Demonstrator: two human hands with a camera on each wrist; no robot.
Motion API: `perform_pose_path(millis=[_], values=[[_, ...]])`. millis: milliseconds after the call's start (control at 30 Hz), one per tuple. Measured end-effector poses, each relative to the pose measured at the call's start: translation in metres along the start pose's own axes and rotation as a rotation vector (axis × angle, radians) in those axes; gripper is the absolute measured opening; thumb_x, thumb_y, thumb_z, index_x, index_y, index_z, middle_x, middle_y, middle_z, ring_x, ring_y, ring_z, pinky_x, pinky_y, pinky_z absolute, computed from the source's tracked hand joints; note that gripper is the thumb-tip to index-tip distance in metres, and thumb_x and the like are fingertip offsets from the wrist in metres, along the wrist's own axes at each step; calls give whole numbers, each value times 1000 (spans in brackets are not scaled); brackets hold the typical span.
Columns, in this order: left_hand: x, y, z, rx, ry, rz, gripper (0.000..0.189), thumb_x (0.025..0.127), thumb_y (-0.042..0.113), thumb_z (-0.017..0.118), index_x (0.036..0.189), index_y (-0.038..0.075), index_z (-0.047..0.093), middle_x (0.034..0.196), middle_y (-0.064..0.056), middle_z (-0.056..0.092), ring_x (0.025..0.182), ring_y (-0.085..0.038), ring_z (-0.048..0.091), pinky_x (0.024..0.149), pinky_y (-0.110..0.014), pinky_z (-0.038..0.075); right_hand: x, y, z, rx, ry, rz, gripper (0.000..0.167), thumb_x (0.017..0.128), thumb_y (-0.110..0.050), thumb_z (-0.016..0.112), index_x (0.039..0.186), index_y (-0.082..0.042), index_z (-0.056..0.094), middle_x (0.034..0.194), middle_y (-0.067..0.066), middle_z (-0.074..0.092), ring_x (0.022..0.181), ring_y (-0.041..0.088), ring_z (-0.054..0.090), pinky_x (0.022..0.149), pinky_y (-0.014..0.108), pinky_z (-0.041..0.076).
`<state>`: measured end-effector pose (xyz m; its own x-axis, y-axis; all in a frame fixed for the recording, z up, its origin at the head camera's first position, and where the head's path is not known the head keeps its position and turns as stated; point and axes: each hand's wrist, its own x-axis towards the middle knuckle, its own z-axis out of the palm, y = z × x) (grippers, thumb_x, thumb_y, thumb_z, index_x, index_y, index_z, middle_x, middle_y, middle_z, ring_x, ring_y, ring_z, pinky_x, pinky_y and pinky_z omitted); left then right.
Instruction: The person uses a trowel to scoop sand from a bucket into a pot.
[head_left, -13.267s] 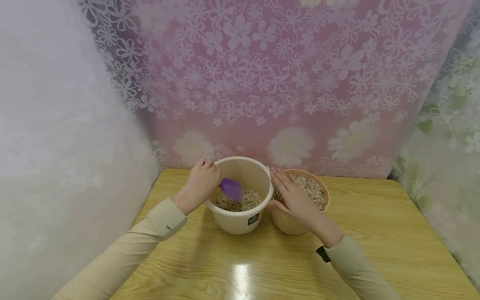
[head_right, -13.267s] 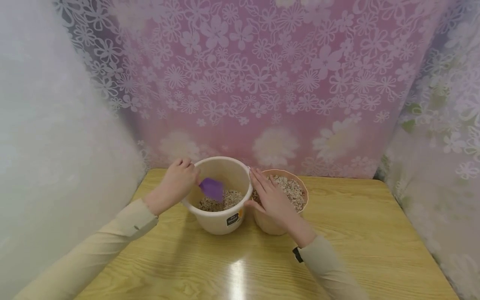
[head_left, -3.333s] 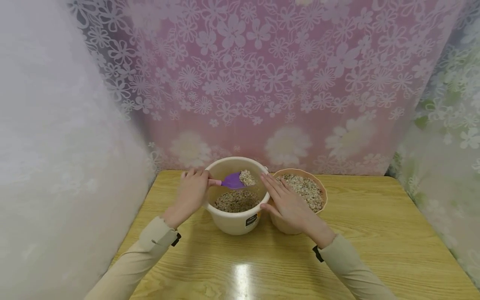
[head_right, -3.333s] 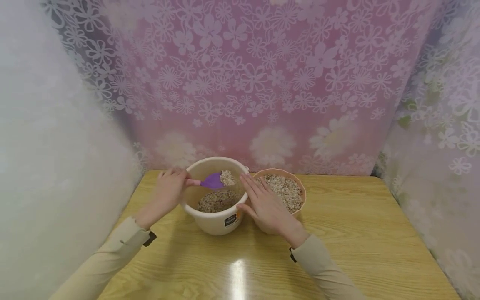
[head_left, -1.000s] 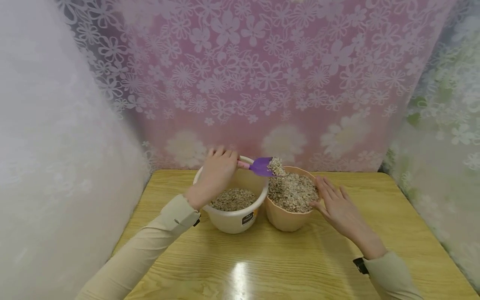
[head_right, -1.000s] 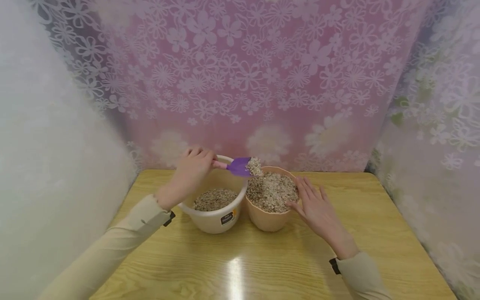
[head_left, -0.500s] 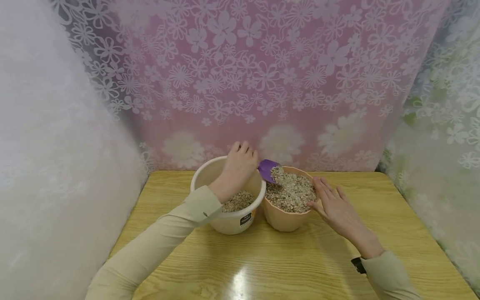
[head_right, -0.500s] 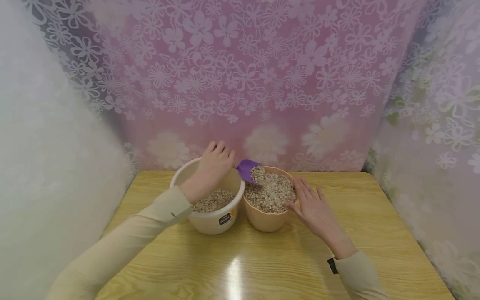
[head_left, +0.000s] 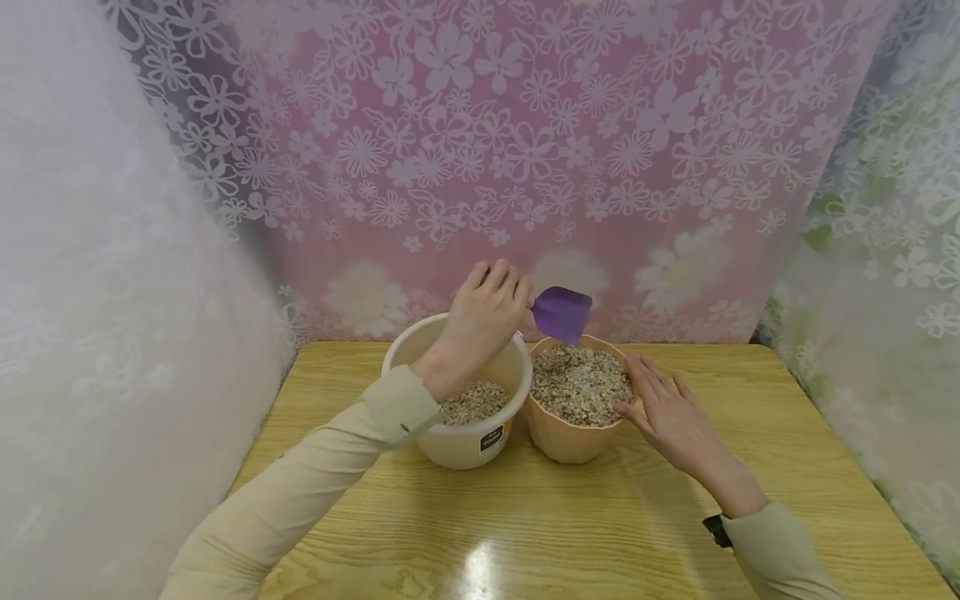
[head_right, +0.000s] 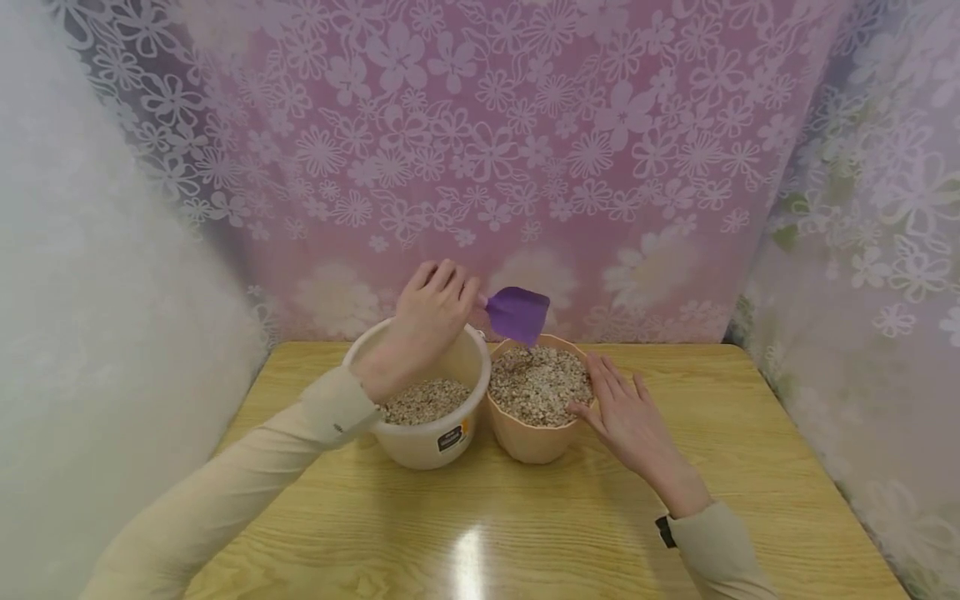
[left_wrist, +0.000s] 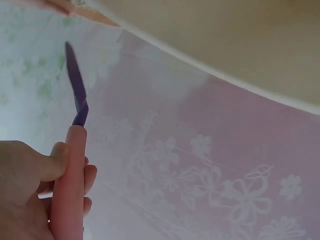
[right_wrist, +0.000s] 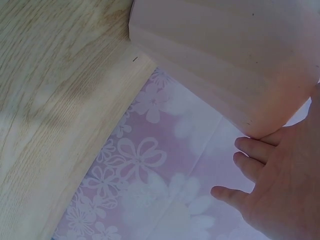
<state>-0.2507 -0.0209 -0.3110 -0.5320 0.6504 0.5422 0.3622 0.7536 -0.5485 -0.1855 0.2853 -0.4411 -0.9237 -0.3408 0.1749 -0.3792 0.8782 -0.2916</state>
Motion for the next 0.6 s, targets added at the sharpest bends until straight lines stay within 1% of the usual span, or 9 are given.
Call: perform_pose_path(millis=[67,167,267,367,533,600], values=[[-6,-8,0,-46,-5,-63,14,106,19,53,105,12,64,104,-2,68,103,-21,57,94,-33,43,1,0,0,2,-6,-1,81,105,-47,50,163,-7,10,166,21,19,153,39,18,120,61,10],[-21,-19,2,-117,-43,-133,12,104,19,55,103,10,64,99,-3,68,97,-22,56,88,-34,41,1,-1,0,6,-12,-3,81,105,-47,50,163,-7,10,166,21,18,153,39,17,120,61,10],[-38,-30,4,-170,-68,-178,13,102,18,57,105,8,64,98,-5,67,94,-24,55,84,-36,40,1,-1,0,6,-9,-5,80,105,-47,50,163,-6,12,166,22,19,153,39,17,120,60,10],[-55,-39,7,-189,-109,-209,12,102,17,57,104,7,64,98,-7,66,94,-26,54,83,-38,39,1,0,0,-1,-5,-8,80,105,-47,50,162,-5,12,166,23,19,153,39,17,119,61,12],[-77,-51,10,-247,-206,-266,11,104,15,57,105,6,61,99,-8,65,97,-28,54,87,-40,40,2,1,-1,1,-13,-9,81,105,-47,49,162,-5,10,166,23,16,153,40,15,118,62,14],[-84,-54,11,-280,-222,-286,11,104,15,57,106,5,62,98,-9,66,96,-28,55,85,-41,40,2,1,-1,11,-19,-8,82,105,-47,50,162,-5,8,167,23,14,154,39,14,119,62,12]])
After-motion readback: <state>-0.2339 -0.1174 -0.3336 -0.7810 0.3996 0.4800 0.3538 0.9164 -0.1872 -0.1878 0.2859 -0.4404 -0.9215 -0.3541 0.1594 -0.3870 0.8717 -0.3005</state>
